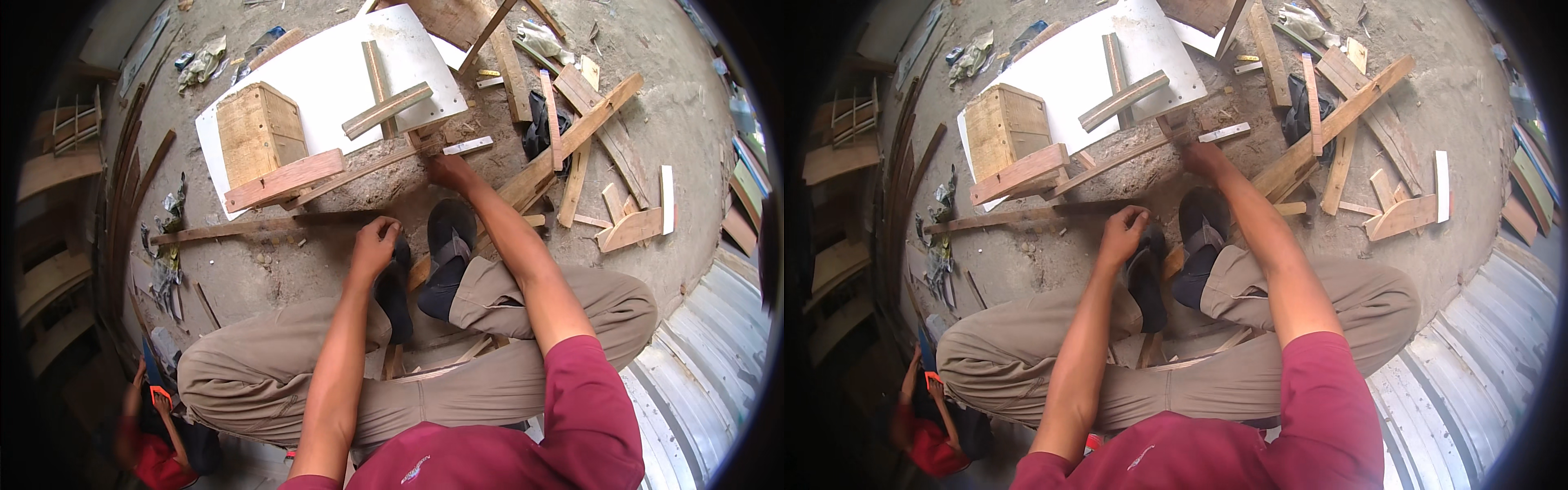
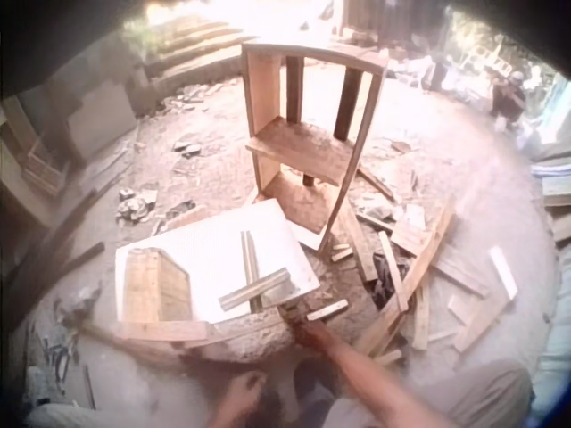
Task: The person assembles a small wooden box by hand, using a hammer to drive nails into the joints. They repeatedly align the wooden pieces and strike the nails to secure the structure.
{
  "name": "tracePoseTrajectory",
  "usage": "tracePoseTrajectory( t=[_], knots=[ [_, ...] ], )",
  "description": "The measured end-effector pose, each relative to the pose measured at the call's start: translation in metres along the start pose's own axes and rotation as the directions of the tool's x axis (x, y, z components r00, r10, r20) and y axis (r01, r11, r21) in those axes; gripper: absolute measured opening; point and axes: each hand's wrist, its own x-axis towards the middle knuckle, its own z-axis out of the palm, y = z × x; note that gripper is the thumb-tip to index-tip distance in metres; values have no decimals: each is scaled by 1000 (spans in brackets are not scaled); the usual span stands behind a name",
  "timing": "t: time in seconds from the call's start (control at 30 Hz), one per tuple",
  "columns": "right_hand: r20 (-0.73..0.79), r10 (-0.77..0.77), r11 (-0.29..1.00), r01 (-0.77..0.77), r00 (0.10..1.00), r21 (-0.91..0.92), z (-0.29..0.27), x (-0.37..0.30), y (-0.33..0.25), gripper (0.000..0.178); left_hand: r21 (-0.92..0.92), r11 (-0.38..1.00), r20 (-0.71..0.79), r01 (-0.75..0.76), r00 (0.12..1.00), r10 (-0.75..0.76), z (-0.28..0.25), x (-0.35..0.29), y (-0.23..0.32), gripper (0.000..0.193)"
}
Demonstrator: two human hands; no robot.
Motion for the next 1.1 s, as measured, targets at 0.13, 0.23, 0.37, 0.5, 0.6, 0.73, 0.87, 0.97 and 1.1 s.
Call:
tracePoseTrajectory(
  t=[0.13,0.23,0.37,0.5,0.6,0.73,0.87,0.97,1.1],
  knots=[
    [47,19,1000,-18,999,-19,-24,-13,-6,15,42,999,39,-19,999,17,-1,-10,21,27],
    [-48,36,999,-35,998,16,-28,-19,5,16,-55,997,38,-49,998,51,-10,-4,24,26],
    [-125,41,993,-27,991,115,-7,-12,12,15,-151,987,17,-61,998,65,-11,-6,18,25],
    [-63,87,996,-85,994,29,2,5,-7,20,-117,990,-28,-72,997,69,-15,-16,6,25],
    [-66,79,995,-83,995,-62,12,14,-13,24,-120,991,-12,-54,999,53,-22,-17,7,25],
    [-68,58,995,-64,996,-75,25,21,-1,25,-173,984,-15,-40,999,38,-22,-12,2,25],
    [11,18,993,-16,1000,-121,12,20,-12,25,-164,986,-16,-18,1000,15,-20,-12,-6,25],
    [36,62,995,-59,997,-83,8,14,-10,27,-144,989,10,-20,1000,21,-22,-15,3,27],
    [2,-43,995,43,999,86,-20,-8,-24,29,-169,985,-7,-42,999,41,-22,-12,5,29]
  ],
)
